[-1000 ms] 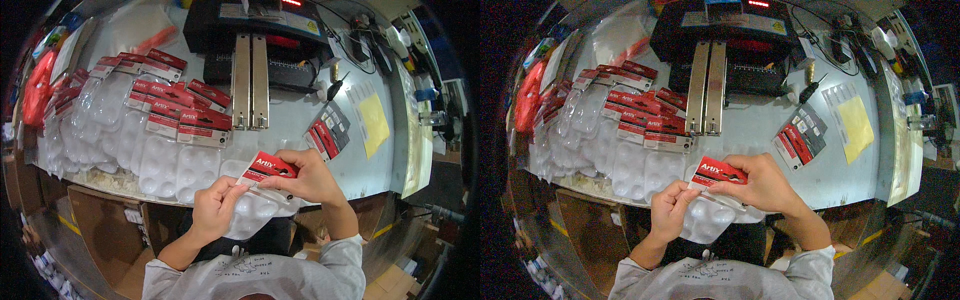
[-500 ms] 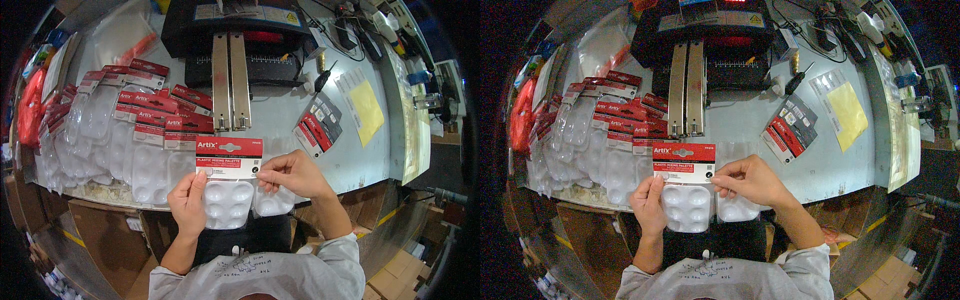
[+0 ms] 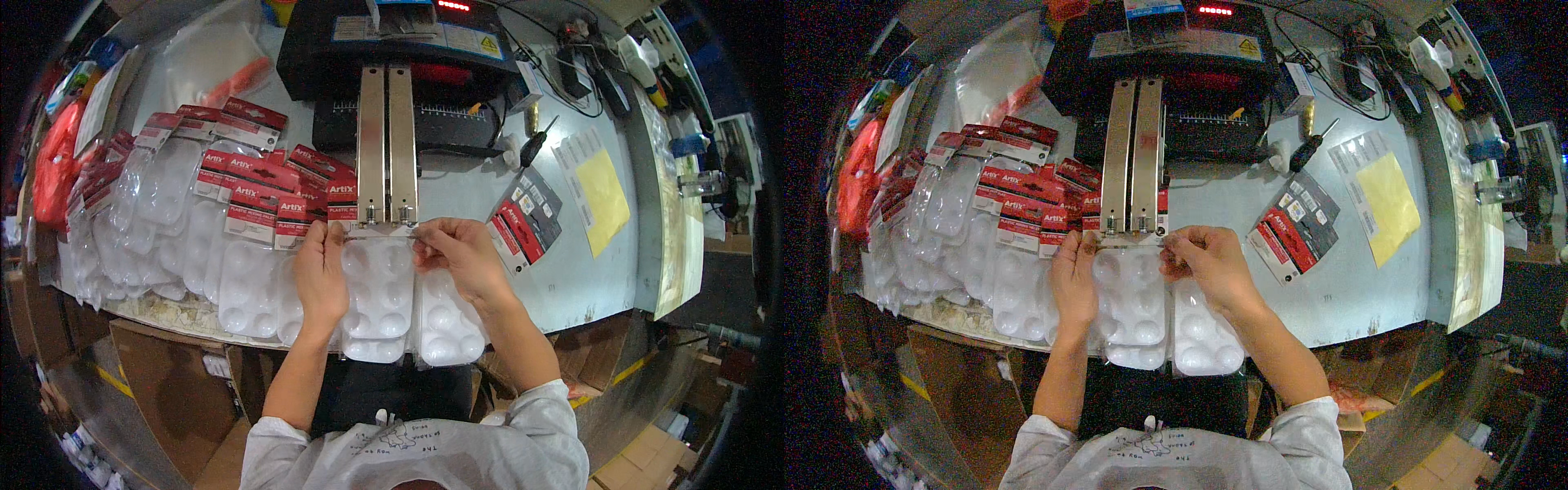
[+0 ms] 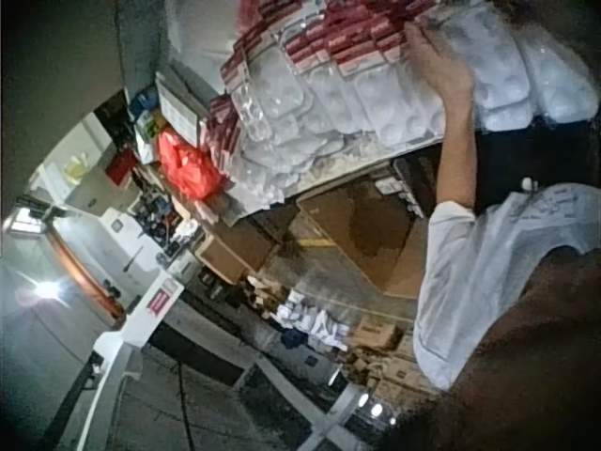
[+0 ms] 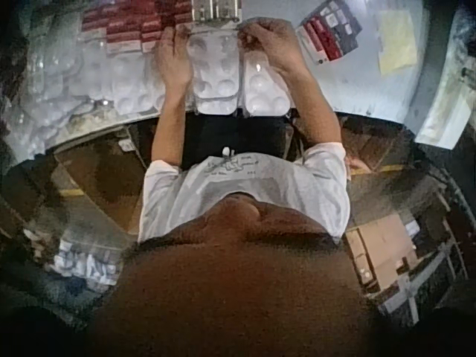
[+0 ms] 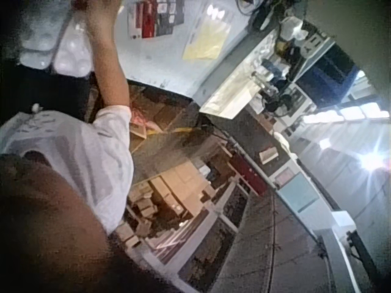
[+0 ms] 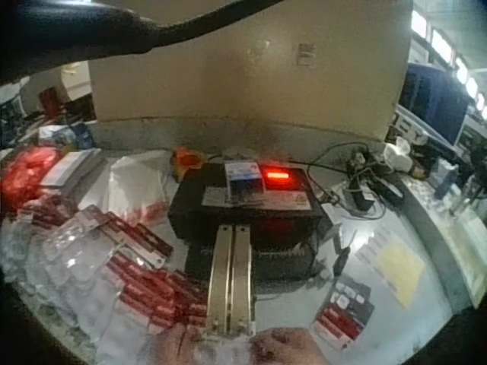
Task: The person repeatedly places white plastic mixing palettes into clear plastic bags, inserts red Artix header cards, and seals each package using a heat-sealing machine. The person stacks the finished packages on the table and briefly places some into a cardboard box.
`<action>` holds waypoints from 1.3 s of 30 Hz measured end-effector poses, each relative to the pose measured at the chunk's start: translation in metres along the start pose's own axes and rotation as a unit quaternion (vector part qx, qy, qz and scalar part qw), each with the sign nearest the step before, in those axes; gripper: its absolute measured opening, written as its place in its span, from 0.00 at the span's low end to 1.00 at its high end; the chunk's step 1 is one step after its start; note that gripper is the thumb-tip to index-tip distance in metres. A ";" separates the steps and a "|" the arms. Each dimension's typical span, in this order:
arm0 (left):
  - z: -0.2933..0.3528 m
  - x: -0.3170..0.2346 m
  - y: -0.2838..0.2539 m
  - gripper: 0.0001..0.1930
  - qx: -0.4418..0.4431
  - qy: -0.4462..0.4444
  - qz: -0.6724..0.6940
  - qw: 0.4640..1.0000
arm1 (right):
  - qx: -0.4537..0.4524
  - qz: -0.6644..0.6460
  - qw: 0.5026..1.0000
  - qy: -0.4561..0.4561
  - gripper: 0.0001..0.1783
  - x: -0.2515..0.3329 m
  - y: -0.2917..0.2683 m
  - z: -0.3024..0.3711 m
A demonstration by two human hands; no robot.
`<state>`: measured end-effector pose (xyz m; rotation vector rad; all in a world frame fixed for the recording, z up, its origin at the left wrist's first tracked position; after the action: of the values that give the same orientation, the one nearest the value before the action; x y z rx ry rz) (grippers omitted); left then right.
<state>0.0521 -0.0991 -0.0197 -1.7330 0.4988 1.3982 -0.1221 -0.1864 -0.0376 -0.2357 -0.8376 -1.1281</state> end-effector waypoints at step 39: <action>0.046 -0.001 -0.004 0.05 0.100 -0.005 0.187 0.977 | -0.386 0.577 0.700 -0.170 0.64 0.039 -0.144 0.045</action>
<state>0.0267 -0.0606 -0.0187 -1.5197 0.9652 1.5508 -0.2614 -0.2516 -0.0138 -1.4970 -0.2993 -0.1225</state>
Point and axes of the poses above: each hand's wrist, its own z-axis away from the middle knuckle, its own y-axis out of the palm, x = y × z, the point moved 9 cm from there along -z, towards the middle knuckle, and after that the axes turned 9 degrees about y, right-handed, at the moved point
